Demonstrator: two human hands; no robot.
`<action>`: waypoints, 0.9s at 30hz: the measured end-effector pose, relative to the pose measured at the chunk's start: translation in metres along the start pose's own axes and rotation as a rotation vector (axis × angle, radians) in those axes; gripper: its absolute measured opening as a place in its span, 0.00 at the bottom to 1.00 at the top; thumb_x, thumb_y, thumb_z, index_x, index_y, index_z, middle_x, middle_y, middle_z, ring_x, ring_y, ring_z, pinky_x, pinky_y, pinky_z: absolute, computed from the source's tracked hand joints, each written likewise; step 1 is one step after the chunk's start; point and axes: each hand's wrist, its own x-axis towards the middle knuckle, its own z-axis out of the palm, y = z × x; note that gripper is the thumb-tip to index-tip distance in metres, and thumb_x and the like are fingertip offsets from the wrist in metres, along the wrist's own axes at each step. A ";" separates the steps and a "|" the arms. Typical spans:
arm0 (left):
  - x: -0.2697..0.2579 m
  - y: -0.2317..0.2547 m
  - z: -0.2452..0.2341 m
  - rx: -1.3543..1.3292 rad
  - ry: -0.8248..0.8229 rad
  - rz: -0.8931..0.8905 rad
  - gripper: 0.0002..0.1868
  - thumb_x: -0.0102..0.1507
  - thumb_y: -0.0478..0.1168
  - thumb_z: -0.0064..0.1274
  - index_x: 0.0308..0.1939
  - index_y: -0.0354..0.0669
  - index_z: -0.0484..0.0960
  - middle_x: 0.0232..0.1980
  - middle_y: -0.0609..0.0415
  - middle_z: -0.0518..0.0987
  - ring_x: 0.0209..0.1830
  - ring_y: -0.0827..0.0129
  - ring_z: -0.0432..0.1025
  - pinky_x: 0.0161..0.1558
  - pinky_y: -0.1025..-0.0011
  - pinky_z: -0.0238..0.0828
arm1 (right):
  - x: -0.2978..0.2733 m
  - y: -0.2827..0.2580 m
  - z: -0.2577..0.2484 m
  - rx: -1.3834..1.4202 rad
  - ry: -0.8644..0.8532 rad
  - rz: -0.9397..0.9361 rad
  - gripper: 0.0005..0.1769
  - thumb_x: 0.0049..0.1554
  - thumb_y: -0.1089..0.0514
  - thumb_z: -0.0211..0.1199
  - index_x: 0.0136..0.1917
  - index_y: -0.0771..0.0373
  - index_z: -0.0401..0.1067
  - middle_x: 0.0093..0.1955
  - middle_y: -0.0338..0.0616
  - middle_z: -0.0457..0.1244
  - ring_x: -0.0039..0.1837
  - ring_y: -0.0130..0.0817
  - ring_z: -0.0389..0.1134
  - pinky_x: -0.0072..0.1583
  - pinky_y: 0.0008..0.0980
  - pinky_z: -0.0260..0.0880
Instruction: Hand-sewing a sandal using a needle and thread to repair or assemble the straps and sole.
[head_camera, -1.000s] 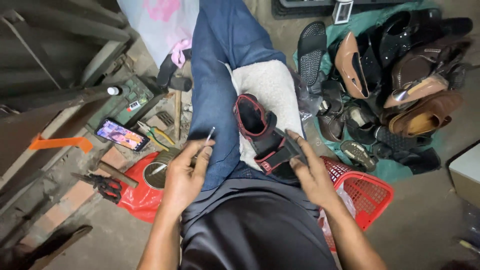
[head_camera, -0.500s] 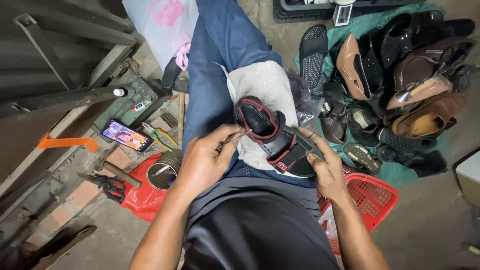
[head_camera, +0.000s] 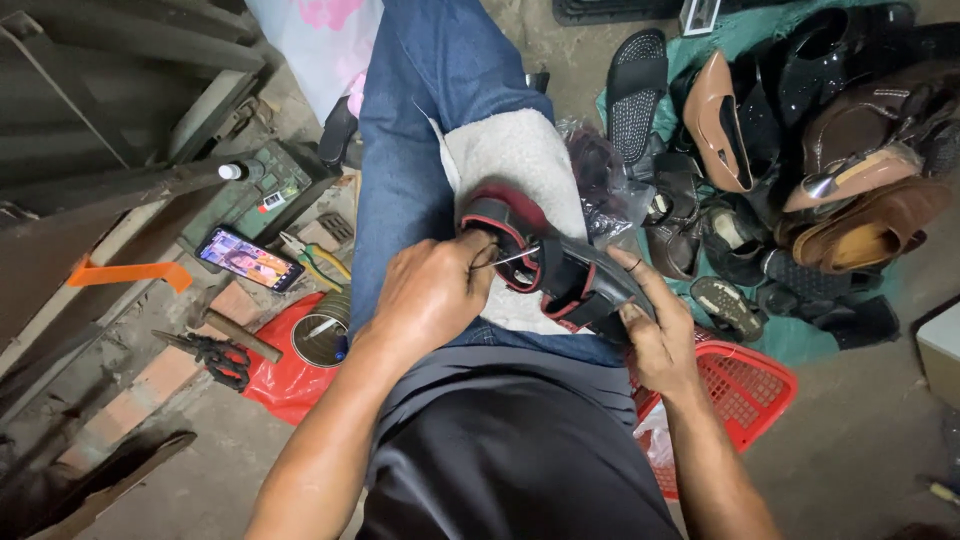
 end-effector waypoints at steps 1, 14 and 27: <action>0.001 0.002 -0.002 0.000 -0.001 -0.003 0.11 0.62 0.39 0.48 0.24 0.44 0.77 0.17 0.45 0.75 0.24 0.40 0.75 0.27 0.54 0.69 | -0.003 0.008 0.000 0.001 -0.003 0.002 0.39 0.48 0.55 0.51 0.74 0.60 0.70 0.31 0.45 0.60 0.38 0.34 0.62 0.42 0.35 0.66; 0.005 0.007 0.000 0.075 0.096 -0.056 0.13 0.64 0.46 0.49 0.26 0.48 0.81 0.22 0.47 0.80 0.27 0.43 0.78 0.31 0.52 0.74 | -0.005 0.036 0.005 -0.089 0.055 -0.133 0.33 0.54 0.56 0.52 0.72 0.65 0.72 0.32 0.48 0.64 0.36 0.38 0.66 0.41 0.40 0.68; 0.024 -0.019 0.033 0.278 -0.069 -0.162 0.10 0.60 0.48 0.55 0.35 0.53 0.89 0.26 0.50 0.83 0.33 0.45 0.81 0.38 0.48 0.79 | 0.007 0.005 0.009 -0.166 0.026 -0.152 0.31 0.56 0.58 0.51 0.72 0.68 0.70 0.44 0.58 0.69 0.46 0.54 0.73 0.50 0.52 0.72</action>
